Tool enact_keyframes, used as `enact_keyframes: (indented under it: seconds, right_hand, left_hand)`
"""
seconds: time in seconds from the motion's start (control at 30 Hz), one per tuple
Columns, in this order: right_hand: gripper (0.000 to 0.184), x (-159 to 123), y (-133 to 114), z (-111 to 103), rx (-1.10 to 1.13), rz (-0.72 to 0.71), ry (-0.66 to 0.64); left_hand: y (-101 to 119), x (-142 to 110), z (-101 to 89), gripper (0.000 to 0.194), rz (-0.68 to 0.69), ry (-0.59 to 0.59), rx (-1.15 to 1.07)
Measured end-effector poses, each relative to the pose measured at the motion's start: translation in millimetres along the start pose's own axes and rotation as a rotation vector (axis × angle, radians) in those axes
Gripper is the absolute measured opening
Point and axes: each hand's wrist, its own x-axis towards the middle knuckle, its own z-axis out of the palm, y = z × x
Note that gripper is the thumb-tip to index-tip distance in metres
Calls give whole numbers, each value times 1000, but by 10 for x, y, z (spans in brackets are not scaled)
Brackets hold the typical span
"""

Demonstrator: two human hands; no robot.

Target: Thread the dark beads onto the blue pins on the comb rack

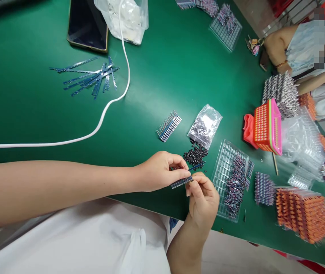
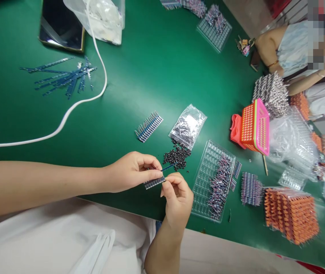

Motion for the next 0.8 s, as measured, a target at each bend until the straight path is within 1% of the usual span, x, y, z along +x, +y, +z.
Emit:
enact_keyframes:
  seconds: [0.23,0.4,0.67,0.8]
  right_hand:
    - [12,15,5,-35,86,59,-94]
    - [14,21,6,-48,95,79,-104]
    - [7,31,15,-50,144,81,-132]
    - [14,36,9,-52,119,94,-137]
  left_hand:
    - [-15,-22,-4,19,18,-21,65]
    - [-54,-42,17,20,34,-17,78]
    - [-65,-50,38,21,43,-24,106]
    - [-59,-47,36,19,52,-30,105]
